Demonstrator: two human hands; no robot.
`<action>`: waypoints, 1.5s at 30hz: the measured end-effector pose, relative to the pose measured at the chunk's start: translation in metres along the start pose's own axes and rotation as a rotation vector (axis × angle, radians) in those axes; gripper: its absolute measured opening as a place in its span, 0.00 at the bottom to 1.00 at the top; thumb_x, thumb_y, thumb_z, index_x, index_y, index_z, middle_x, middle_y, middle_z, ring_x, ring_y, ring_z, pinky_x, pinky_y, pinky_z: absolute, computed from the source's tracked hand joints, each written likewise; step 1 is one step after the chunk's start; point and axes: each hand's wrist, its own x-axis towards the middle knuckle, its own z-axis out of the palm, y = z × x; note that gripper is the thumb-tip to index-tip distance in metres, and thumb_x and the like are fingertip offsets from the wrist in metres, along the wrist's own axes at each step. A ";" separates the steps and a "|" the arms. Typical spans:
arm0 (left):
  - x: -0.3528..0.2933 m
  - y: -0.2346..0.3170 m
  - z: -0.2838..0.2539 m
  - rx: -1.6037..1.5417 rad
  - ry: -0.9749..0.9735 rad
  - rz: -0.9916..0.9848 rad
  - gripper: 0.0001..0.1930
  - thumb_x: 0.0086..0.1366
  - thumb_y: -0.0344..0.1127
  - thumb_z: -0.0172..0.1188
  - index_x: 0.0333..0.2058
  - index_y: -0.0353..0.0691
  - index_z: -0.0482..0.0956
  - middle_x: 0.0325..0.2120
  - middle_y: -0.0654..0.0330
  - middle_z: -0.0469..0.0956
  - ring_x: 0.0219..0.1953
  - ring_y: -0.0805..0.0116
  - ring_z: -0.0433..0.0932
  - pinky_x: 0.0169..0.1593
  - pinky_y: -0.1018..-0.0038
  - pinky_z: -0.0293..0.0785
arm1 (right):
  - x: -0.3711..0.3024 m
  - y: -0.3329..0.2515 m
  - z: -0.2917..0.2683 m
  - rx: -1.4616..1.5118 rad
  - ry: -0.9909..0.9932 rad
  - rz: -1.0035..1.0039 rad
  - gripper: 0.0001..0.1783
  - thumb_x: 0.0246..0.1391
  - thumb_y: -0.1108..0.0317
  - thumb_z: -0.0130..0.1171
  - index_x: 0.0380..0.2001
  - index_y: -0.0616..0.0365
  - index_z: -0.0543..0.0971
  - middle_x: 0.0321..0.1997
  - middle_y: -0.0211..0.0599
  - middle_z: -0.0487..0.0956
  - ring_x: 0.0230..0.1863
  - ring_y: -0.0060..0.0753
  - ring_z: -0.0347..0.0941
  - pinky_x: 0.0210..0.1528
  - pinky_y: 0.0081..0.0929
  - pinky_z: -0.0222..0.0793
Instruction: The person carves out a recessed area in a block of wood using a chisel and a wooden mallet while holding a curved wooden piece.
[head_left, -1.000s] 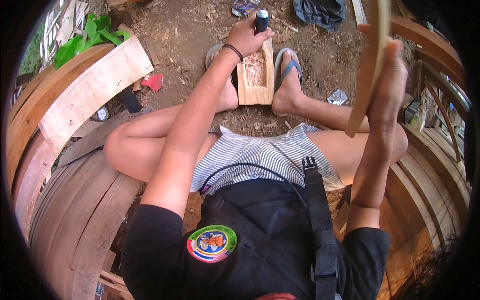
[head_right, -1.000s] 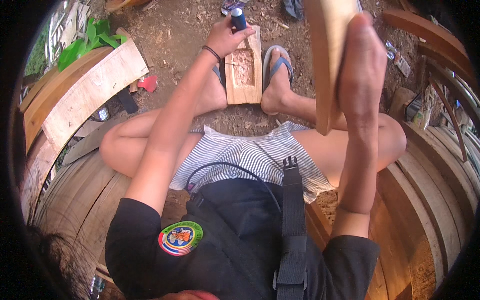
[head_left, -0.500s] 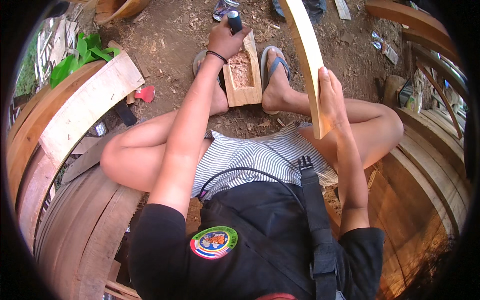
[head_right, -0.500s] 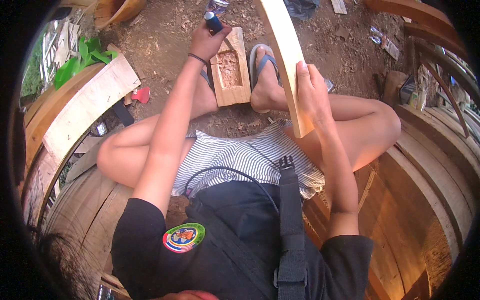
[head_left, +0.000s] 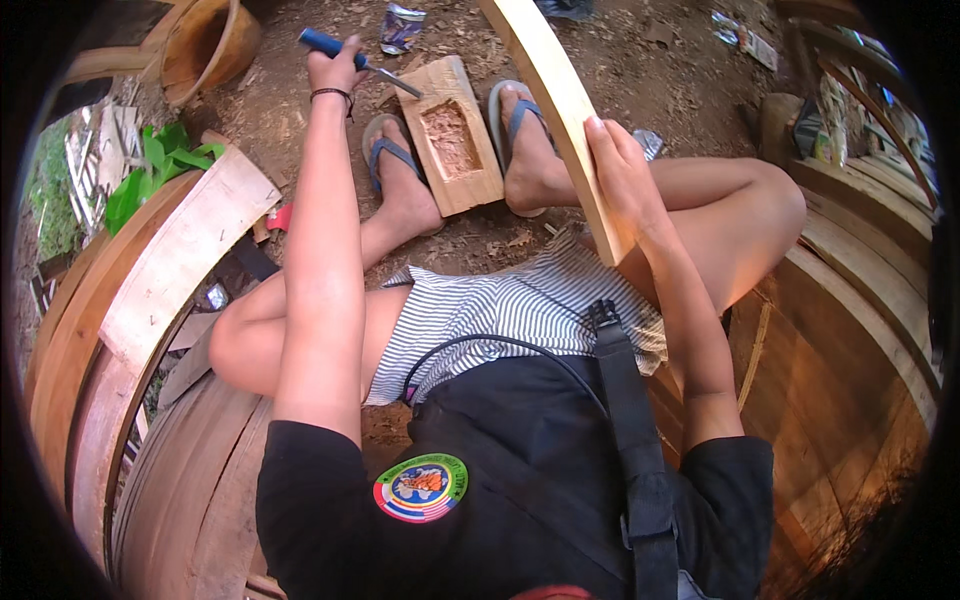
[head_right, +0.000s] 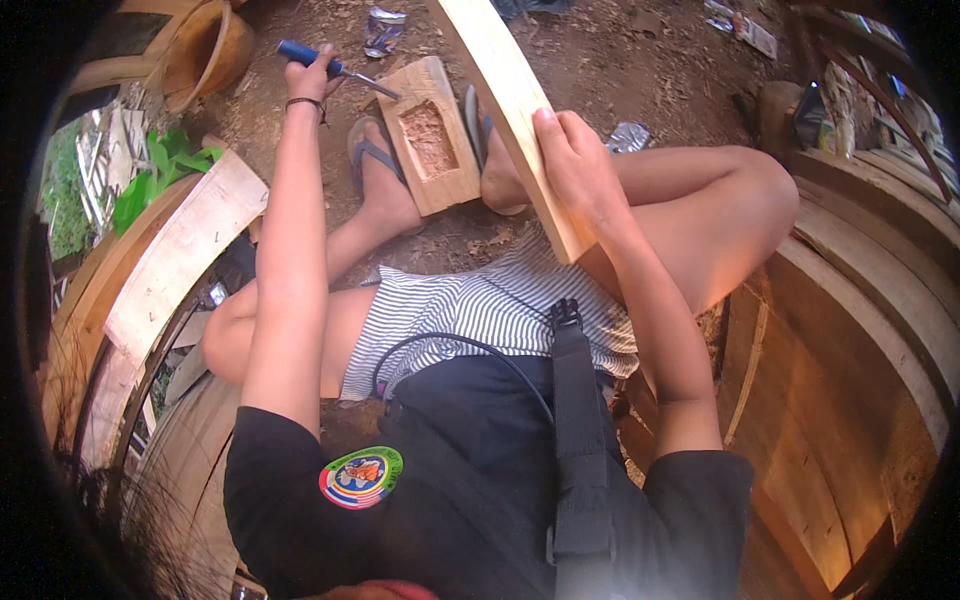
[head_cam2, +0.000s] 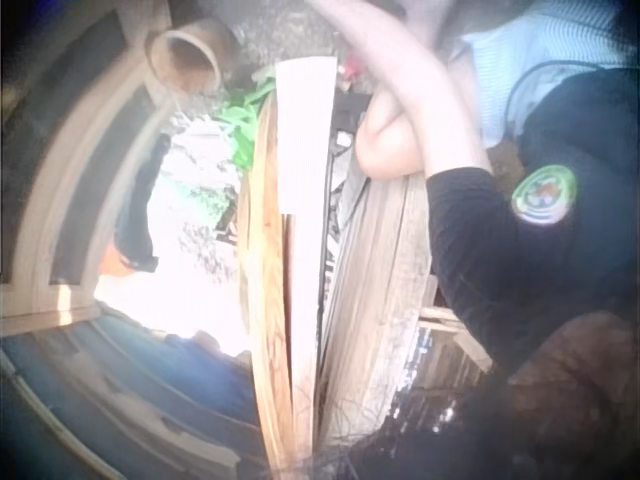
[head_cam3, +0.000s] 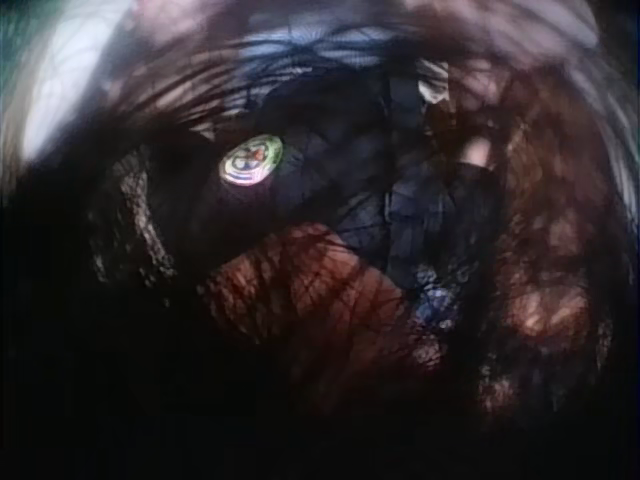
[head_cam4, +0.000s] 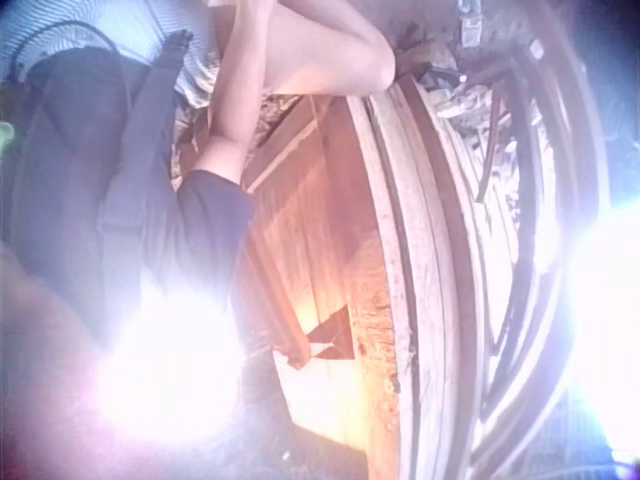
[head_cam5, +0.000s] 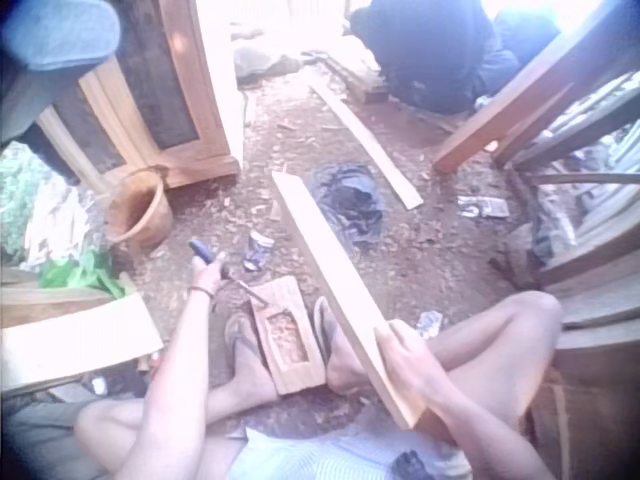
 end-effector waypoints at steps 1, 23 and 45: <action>-0.009 0.008 0.003 0.003 -0.079 0.095 0.13 0.65 0.35 0.64 0.39 0.30 0.73 0.35 0.50 0.80 0.36 0.60 0.84 0.33 0.71 0.86 | 0.001 0.003 0.001 -0.008 0.004 -0.009 0.30 0.69 0.47 0.42 0.40 0.69 0.75 0.36 0.48 0.78 0.40 0.35 0.74 0.47 0.33 0.68; -0.098 0.013 0.038 0.338 -0.166 0.394 0.16 0.61 0.42 0.67 0.40 0.36 0.78 0.31 0.58 0.82 0.34 0.68 0.79 0.40 0.68 0.76 | -0.003 -0.018 0.009 0.137 -0.079 -0.031 0.26 0.71 0.50 0.41 0.39 0.65 0.75 0.31 0.32 0.74 0.34 0.20 0.68 0.38 0.23 0.66; -0.096 0.002 0.032 0.319 -0.210 0.429 0.14 0.61 0.40 0.67 0.38 0.36 0.79 0.30 0.56 0.82 0.33 0.65 0.80 0.41 0.68 0.76 | 0.000 -0.017 0.011 0.052 -0.107 -0.026 0.29 0.70 0.48 0.42 0.43 0.69 0.75 0.34 0.40 0.77 0.37 0.26 0.72 0.42 0.27 0.69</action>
